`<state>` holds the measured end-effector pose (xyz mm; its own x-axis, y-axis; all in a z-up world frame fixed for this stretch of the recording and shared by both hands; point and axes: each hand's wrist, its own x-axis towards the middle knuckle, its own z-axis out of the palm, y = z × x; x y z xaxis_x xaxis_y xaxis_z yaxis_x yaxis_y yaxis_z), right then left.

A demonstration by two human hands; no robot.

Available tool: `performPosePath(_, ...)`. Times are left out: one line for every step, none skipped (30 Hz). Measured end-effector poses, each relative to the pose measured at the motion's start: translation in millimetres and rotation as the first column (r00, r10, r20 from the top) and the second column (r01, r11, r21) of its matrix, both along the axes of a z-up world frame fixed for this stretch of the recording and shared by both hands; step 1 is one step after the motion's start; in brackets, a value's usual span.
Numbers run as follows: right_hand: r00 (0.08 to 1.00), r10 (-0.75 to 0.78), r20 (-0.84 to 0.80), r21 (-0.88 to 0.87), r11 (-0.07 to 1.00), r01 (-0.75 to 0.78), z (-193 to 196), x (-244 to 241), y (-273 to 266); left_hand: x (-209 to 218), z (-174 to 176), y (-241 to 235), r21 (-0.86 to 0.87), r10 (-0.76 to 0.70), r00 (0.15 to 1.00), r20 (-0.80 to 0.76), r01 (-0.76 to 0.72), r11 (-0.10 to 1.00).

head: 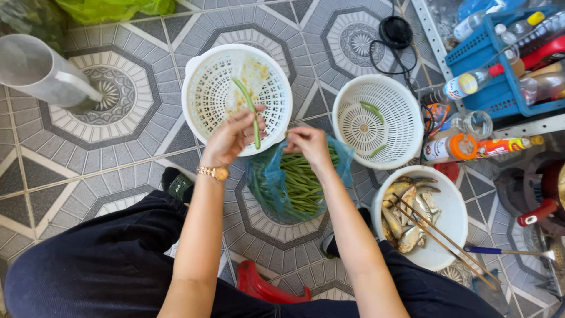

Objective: The person sits on a low stool and snaps the ends off green beans, placing them into a white colander. The person then uses chopsticks to flip fish frying in a pan on a portable stove.

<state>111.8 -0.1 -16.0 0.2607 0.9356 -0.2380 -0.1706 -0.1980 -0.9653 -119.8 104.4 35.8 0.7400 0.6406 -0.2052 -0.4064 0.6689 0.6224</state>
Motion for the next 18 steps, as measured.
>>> performPosePath(0.999, -0.009, 0.05, -0.006, 1.0, 0.009, -12, -1, 13, -12, 5, 7, 0.059, 0.053, 0.991, -0.124, -0.046, 0.997)
performPosePath(0.995, -0.018, 0.1, -0.011, 1.0, 0.019, -23, -3, 27, -19, 8, 13, 0.122, 0.111, 0.964, -0.243, -0.083, 0.989)
performPosePath(0.973, 0.008, 0.232, 0.053, 0.998, -0.021, -30, -5, 42, -23, 8, 16, 0.172, 0.133, 0.943, -0.304, -0.083, 0.982)
performPosePath(0.932, 0.025, 0.362, 0.11, 0.992, -0.069, -33, -10, 57, -29, 7, 20, 0.222, 0.158, 0.919, -0.362, -0.08, 0.972)
performPosePath(0.874, 0.032, 0.485, 0.161, 0.979, -0.125, -33, -15, 67, -35, 4, 23, 0.271, 0.186, 0.89, -0.417, -0.074, 0.96)
performPosePath(0.797, -0.032, 0.603, 0.212, 0.97, -0.122, -26, -18, 69, -36, -2, 21, 0.301, 0.194, 0.893, -0.405, -0.07, 0.951)
performPosePath(0.7, -0.107, 0.706, 0.27, 0.954, -0.127, -14, -19, 74, -34, -9, 20, 0.339, 0.207, 0.898, -0.388, -0.069, 0.938)
performPosePath(0.588, -0.186, 0.787, 0.326, 0.935, -0.141, 3, -22, 78, -33, -16, 22, 0.376, 0.218, 0.903, -0.37, -0.069, 0.924)
performPosePath(0.64, -0.205, 0.74, 0.335, 0.938, -0.087, 21, -24, 75, -31, -24, 23, 0.376, 0.198, 0.904, -0.378, -0.046, 0.925)
performPosePath(0.688, -0.225, 0.69, 0.339, 0.94, -0.032, 40, -26, 67, -27, -32, 24, 0.376, 0.178, 0.905, -0.386, -0.022, 0.926)
performPosePath(0.731, -0.244, 0.637, 0.333, 0.943, 0.025, 58, -27, 57, -23, -40, 22, 0.371, 0.154, 0.906, -0.394, 0.004, 0.929)
performPosePath(0.582, -0.242, 0.776, 0.411, 0.894, -0.177, 76, -28, 48, -18, -47, 22, 0.37, 0.141, 0.898, -0.417, 0.026, 0.929)
performPosePath(0.406, -0.267, 0.874, 0.428, 0.819, -0.383, 92, -27, 37, -13, -53, 20, 0.365, 0.124, 0.889, -0.441, 0.051, 0.929)
performPosePath(0.218, -0.316, 0.923, 0.383, 0.72, -0.578, 104, -27, 30, -9, -57, 16, 0.361, 0.107, 0.88, -0.463, 0.077, 0.93)
performPosePath(0.154, -0.28, 0.948, 0.314, 0.724, -0.615, 113, -29, 25, -4, -58, 11, 0.36, 0.079, 0.885, -0.459, 0.104, 0.927)
performPosePath(0.089, -0.243, 0.966, 0.242, 0.723, -0.647, 118, -29, 20, 1, -58, 6, 0.359, 0.05, 0.89, -0.454, 0.131, 0.924)
performPosePath(0.016, -0.221, 0.975, 0.174, 0.718, -0.674, 121, -26, 21, 11, -55, 8, 0.374, 0.027, 0.897, -0.442, 0.157, 0.914)
performPosePath(0.093, -0.197, 0.976, 0.21, 0.74, -0.639, 120, -23, 18, 18, -53, 7, 0.388, 0.008, 0.886, -0.464, 0.195, 0.901)
